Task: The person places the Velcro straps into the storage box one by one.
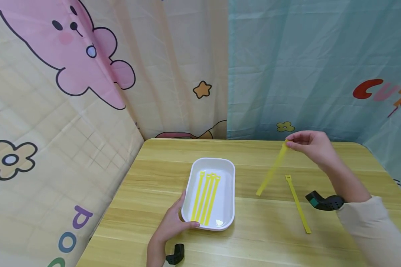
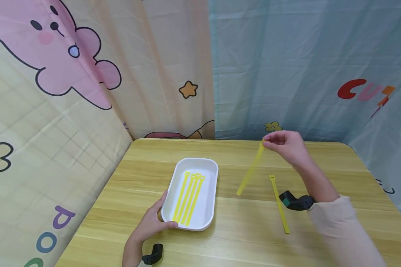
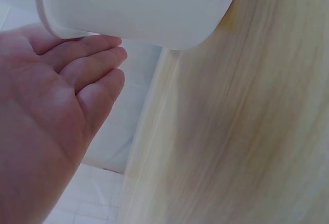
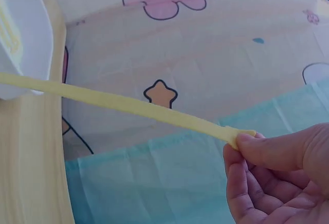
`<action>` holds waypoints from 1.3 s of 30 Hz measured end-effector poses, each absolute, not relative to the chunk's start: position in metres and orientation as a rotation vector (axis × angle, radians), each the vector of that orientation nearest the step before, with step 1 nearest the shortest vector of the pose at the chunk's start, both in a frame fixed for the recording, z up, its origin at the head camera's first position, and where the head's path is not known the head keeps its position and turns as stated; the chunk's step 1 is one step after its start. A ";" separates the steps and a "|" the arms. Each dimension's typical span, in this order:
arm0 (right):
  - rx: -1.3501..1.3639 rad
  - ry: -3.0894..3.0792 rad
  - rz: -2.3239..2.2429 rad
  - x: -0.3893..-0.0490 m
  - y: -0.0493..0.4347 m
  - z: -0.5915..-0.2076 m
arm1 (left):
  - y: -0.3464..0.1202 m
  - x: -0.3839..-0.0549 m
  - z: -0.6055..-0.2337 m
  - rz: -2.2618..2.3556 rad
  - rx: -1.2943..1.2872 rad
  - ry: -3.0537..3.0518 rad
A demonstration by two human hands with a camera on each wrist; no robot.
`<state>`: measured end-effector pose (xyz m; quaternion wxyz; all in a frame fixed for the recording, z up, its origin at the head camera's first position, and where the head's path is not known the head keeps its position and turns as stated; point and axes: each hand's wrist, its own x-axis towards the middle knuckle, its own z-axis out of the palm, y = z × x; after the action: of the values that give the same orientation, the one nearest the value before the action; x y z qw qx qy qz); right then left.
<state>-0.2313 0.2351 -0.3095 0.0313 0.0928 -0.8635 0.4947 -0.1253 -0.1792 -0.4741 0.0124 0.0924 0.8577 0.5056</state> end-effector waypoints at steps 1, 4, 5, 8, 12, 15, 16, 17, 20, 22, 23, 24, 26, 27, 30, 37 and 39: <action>0.288 -2.638 1.556 -0.230 0.232 -0.308 | -0.179 -0.125 -0.474 1.575 0.287 2.675; 0.298 -2.563 1.669 -0.228 0.224 -0.304 | -0.180 -0.126 -0.475 1.573 0.286 2.678; 0.302 -2.537 1.709 -0.227 0.220 -0.303 | -0.180 -0.126 -0.475 1.571 0.286 2.680; 0.321 -2.463 1.828 -0.225 0.211 -0.302 | -0.179 -0.126 -0.475 1.564 0.286 2.682; 0.365 -2.380 1.933 -0.223 0.200 -0.302 | -0.179 -0.126 -0.476 1.561 0.288 2.683; 0.400 -2.365 1.963 -0.223 0.191 -0.304 | -0.179 -0.127 -0.476 1.560 0.291 2.685; 0.408 -2.376 1.957 -0.222 0.188 -0.305 | -0.179 -0.127 -0.476 1.558 0.291 2.687; 0.414 -2.389 1.952 -0.222 0.185 -0.306 | -0.179 -0.127 -0.475 1.553 0.292 2.689; 0.423 -2.436 1.927 -0.222 0.176 -0.311 | -0.179 -0.128 -0.475 1.541 0.293 2.695; 0.423 -2.464 1.914 -0.223 0.169 -0.317 | -0.179 -0.128 -0.475 1.529 0.295 2.699; 0.426 -2.474 1.915 -0.223 0.166 -0.320 | -0.179 -0.128 -0.476 1.525 0.295 2.701; 0.428 -2.485 1.911 -0.224 0.163 -0.323 | -0.179 -0.129 -0.476 1.523 0.296 2.702; 0.433 -2.506 1.917 -0.225 0.156 -0.330 | -0.179 -0.128 -0.476 1.519 0.298 2.703; 0.435 -2.511 1.926 -0.225 0.153 -0.334 | -0.179 -0.128 -0.476 1.518 0.299 2.703; 0.445 -2.512 1.970 -0.226 0.144 -0.345 | -0.180 -0.128 -0.477 1.521 0.303 2.705; 0.470 -2.550 1.998 -0.224 0.128 -0.366 | -0.180 -0.128 -0.477 1.553 0.312 2.690; 0.480 -2.558 2.005 -0.223 0.125 -0.370 | -0.180 -0.127 -0.477 1.555 0.316 2.693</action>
<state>-0.2230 0.1251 -0.3700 -0.0716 0.1457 -0.7767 0.6087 -0.1274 -0.1801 -0.4769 0.0081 0.1012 0.8615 0.4974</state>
